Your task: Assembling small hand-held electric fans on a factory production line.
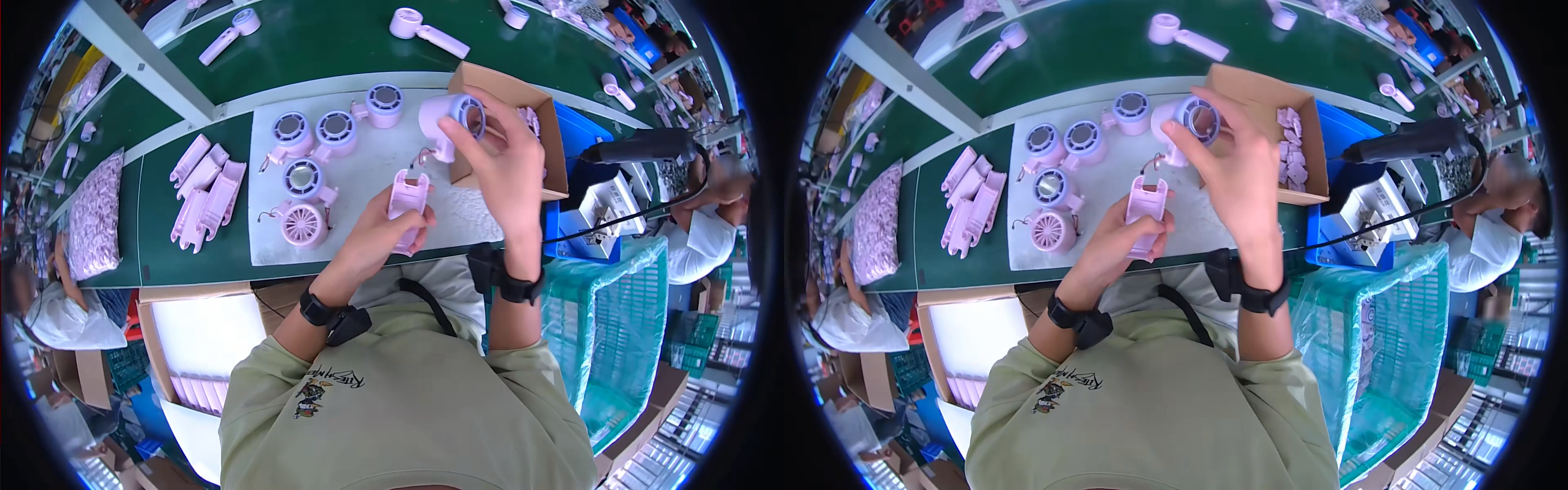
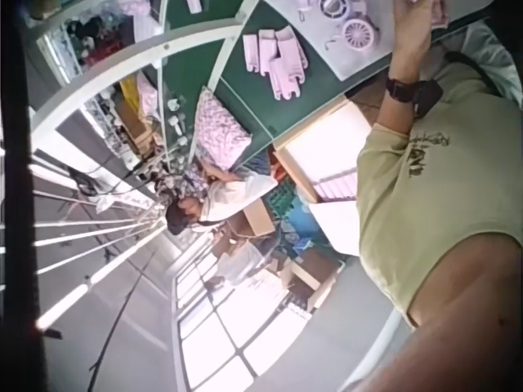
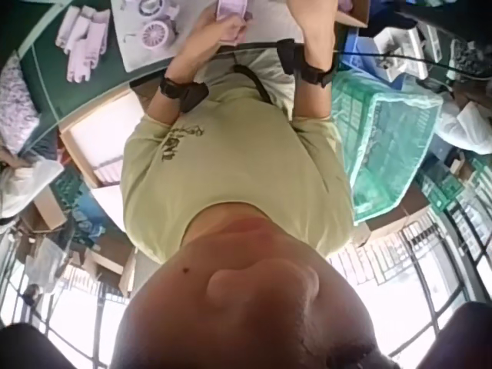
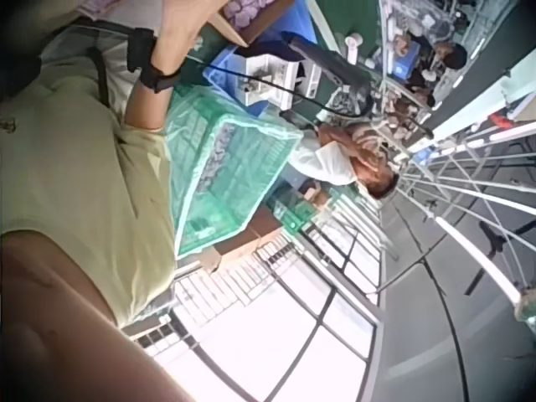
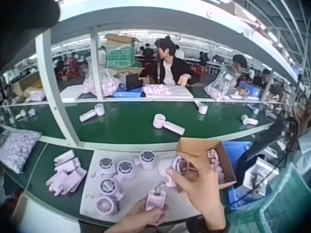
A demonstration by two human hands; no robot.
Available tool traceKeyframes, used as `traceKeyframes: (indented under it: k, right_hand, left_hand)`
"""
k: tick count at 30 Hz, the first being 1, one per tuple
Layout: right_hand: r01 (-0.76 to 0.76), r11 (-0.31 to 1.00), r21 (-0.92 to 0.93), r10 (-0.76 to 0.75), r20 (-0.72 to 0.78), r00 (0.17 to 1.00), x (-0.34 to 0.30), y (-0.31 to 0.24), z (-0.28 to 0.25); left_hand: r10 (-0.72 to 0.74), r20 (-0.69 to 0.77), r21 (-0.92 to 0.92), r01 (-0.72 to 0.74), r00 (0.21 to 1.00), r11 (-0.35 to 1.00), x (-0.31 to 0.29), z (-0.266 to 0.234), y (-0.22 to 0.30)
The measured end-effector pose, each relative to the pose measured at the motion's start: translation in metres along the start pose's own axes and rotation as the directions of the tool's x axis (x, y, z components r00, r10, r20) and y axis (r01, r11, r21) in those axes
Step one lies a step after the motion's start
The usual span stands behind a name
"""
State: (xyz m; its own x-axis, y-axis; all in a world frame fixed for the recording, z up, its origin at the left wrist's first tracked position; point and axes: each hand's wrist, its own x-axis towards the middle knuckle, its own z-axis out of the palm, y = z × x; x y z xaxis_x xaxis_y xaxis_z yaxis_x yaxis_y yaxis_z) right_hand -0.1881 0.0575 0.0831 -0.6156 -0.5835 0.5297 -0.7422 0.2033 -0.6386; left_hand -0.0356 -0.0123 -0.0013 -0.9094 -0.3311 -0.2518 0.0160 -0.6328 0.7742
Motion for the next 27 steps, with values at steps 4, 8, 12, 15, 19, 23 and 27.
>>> traceKeyframes:
  k: [4,8,12,15,19,23,27]
  right_hand:
    - [-0.288,0.888,0.360,0.182,0.299,0.937,-0.011,-0.017,-0.014]
    - [-0.234,0.934,0.271,0.135,0.338,0.932,-0.017,-0.021,-0.009]
    - [-0.261,0.904,0.337,0.184,0.245,0.952,-0.025,-0.020,-0.004]
    - [-0.256,0.851,0.458,0.233,0.107,0.967,-0.025,-0.025,-0.004]
    - [-0.142,0.981,0.130,0.108,0.238,0.965,-0.030,-0.027,-0.004]
    - [-0.074,0.996,0.057,0.061,0.209,0.976,-0.029,-0.030,-0.009]
    - [-0.076,0.993,0.093,0.056,0.203,0.978,-0.028,-0.023,-0.005]
  left_hand:
    - [-0.087,0.123,-0.059,0.095,0.989,0.994,-0.009,0.013,0.011]
    - [-0.064,0.064,0.030,0.062,0.996,0.998,-0.008,0.017,0.008]
    - [-0.062,0.109,-0.035,0.066,0.992,0.997,-0.008,0.016,0.003]
    - [-0.076,0.109,-0.048,0.081,0.991,0.996,-0.008,0.022,-0.004]
    - [-0.034,0.080,-0.078,0.041,0.996,0.996,-0.007,0.020,-0.004]
    - [0.030,0.035,-0.011,-0.030,0.999,0.999,-0.006,0.017,-0.006]
    - [0.067,-0.021,0.125,-0.064,0.998,0.990,-0.008,0.017,0.000]
